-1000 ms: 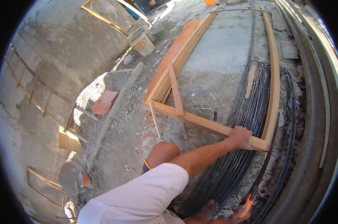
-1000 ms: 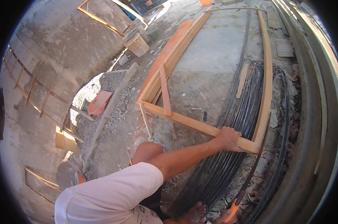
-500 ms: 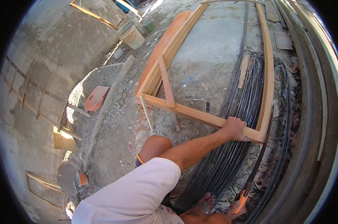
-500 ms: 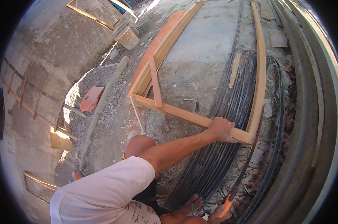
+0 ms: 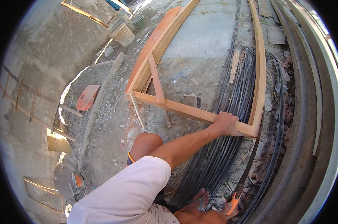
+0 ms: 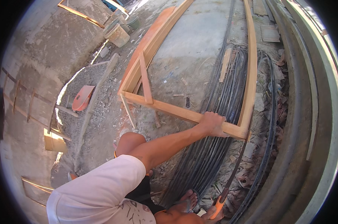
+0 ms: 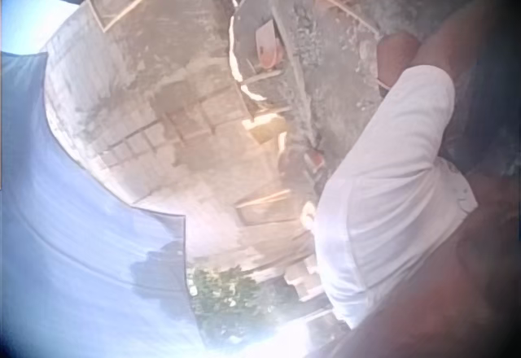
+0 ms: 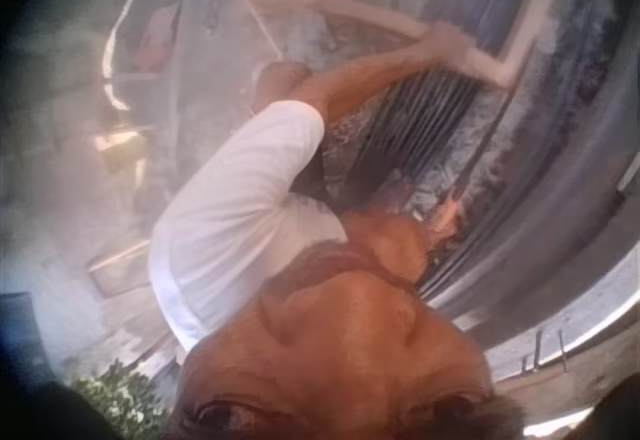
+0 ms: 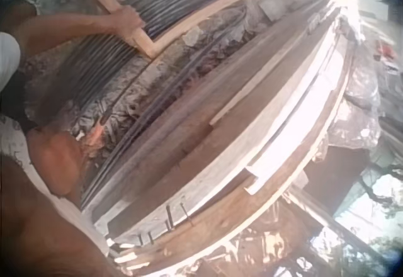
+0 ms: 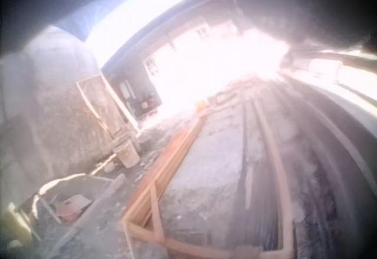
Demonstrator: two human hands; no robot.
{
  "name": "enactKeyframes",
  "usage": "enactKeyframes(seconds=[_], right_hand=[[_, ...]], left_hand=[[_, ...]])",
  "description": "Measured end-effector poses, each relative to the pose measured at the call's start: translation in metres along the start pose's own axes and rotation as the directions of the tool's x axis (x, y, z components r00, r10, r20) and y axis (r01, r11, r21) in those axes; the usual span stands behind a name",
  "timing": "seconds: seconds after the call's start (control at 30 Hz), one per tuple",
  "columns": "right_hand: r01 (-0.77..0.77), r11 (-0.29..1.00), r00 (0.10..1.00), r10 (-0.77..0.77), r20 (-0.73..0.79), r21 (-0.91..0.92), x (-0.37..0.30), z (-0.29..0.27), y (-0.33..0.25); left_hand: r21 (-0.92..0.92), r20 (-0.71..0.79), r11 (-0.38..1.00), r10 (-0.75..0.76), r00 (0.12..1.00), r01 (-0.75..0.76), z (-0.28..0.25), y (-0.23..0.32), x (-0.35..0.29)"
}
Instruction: The person positions a wooden frame on a pile of rebar and uses a hand saw to cut a piece of wood. The person holds the wood steady with one hand while sawing with the other, repeating the motion until the cut is complete.
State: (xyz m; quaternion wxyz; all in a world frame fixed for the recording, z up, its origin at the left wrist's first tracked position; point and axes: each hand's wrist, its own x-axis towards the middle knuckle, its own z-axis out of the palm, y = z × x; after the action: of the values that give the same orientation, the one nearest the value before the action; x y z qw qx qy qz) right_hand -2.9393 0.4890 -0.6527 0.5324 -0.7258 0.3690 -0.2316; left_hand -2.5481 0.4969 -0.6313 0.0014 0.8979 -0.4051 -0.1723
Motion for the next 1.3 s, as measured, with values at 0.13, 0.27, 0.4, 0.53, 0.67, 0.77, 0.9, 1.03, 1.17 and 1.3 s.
enactKeyframes(seconds=[0.13, 0.27, 0.4, 0.53, 0.67, 0.77, 0.9, 1.03, 1.17, 1.3], right_hand=[[0.079, 0.980, 0.992, -0.059, -0.112, 0.183, 0.105, 0.044, -0.022], [0.102, 0.989, 0.995, -0.101, -0.008, 0.105, 0.044, 0.019, 0.016], [0.063, 0.998, 0.995, -0.063, -0.073, -0.007, -0.020, -0.009, 0.012], [0.122, 0.992, 0.989, -0.119, -0.090, 0.021, 0.028, 0.009, 0.007], [0.065, 0.992, 0.998, -0.063, -0.025, 0.111, 0.129, 0.048, -0.050], [0.138, 0.985, 0.988, -0.129, -0.090, 0.107, 0.075, 0.034, 0.001], [0.086, 0.996, 0.993, -0.088, -0.081, -0.035, -0.024, -0.006, 0.001], [0.166, 0.984, 0.979, -0.173, -0.104, -0.071, 0.000, 0.000, -0.010], [0.083, 0.985, 0.995, -0.073, -0.070, 0.152, 0.126, 0.040, -0.054], [0.095, 0.994, 0.994, -0.092, -0.057, 0.055, 0.068, 0.026, -0.039]], left_hand=[[0.013, -0.063, 1.000, 0.028, 0.998, -0.028, -0.003, 0.013, 0.008], [-0.006, -0.030, 1.000, 0.017, 0.999, -0.017, -0.004, -0.004, 0.001], [0.015, -0.022, 1.000, 0.005, 1.000, -0.004, -0.011, 0.009, 0.008], [0.021, -0.014, 0.999, 0.024, 1.000, -0.024, -0.004, 0.008, 0.006], [0.014, -0.036, 1.000, 0.028, 0.999, -0.027, -0.002, 0.001, 0.000], [0.023, 0.003, 1.000, -0.005, 1.000, 0.005, -0.001, 0.007, -0.004], [0.021, -0.032, 1.000, 0.022, 0.999, -0.021, -0.008, 0.005, 0.007], [0.035, -0.012, 0.999, 0.020, 1.000, -0.019, -0.004, 0.011, 0.004], [0.018, -0.094, 0.999, 0.042, 0.995, -0.041, -0.003, 0.009, 0.002], [0.029, -0.120, 1.000, 0.013, 0.993, -0.009, 0.005, -0.003, -0.001]])
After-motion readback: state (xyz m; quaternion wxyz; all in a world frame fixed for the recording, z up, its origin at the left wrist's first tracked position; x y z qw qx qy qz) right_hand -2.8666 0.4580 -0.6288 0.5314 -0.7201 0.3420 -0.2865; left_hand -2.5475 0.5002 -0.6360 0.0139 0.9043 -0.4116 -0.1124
